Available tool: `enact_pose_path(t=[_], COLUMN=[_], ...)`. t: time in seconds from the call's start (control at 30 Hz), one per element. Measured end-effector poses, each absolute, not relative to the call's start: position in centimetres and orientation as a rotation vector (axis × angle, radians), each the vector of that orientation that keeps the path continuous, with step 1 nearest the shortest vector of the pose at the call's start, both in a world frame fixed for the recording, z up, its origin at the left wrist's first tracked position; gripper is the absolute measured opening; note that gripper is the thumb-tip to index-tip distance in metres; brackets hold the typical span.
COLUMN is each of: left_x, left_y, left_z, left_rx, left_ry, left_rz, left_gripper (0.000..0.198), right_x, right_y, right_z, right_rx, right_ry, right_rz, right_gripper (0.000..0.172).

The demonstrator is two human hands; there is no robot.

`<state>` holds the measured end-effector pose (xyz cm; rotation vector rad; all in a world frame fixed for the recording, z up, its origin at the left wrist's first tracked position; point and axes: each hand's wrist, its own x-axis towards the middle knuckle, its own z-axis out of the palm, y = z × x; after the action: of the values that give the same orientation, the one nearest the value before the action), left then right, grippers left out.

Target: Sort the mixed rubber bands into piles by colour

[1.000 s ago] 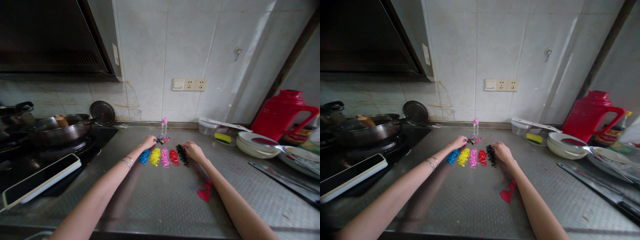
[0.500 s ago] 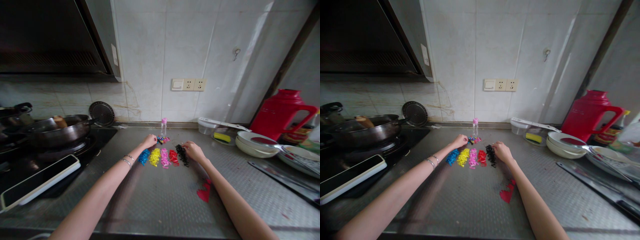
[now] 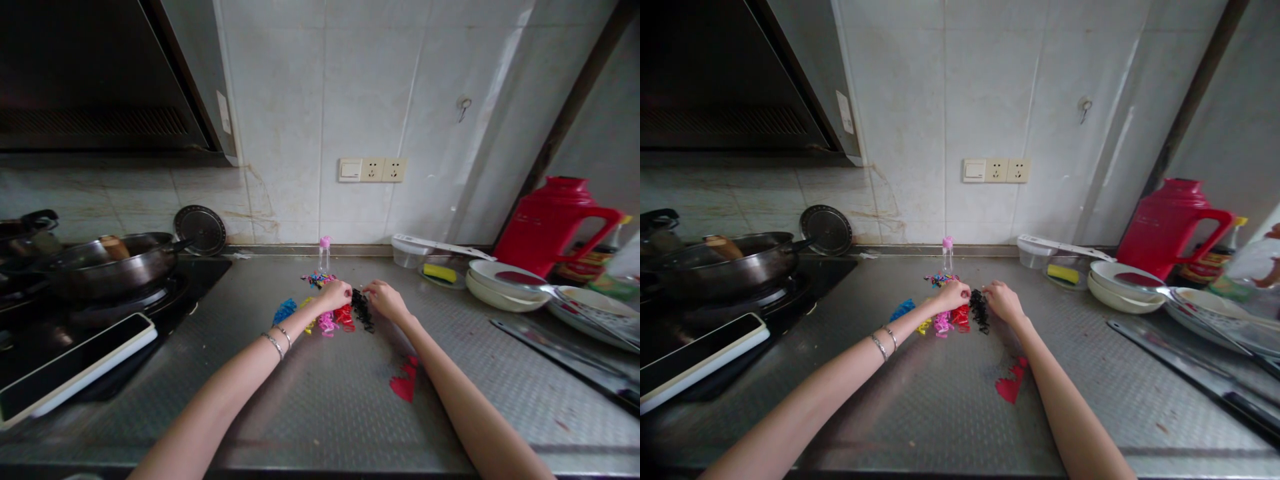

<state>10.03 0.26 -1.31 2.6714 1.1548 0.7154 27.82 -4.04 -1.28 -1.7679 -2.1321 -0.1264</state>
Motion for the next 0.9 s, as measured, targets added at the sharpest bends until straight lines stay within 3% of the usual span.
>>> enact_pose_path(t=[0.27, 0.9], left_x=[10.2, -4.7], left_y=[0.4, 5.0], left_z=[-1.4, -4.1], left_rx=[2.614, 1.829], left_ry=[1.147, 1.497], left_rz=[0.752, 1.196], left_gripper=[0.023, 0.023], right_x=[27.9, 27.6], right_y=[-3.9, -4.1], right_z=[-1.4, -0.9], right_rx=[-1.75, -1.765], right_ry=[-2.124, -2.131], right_rz=[-0.129, -0.1], right_gripper=[0.031, 0.031])
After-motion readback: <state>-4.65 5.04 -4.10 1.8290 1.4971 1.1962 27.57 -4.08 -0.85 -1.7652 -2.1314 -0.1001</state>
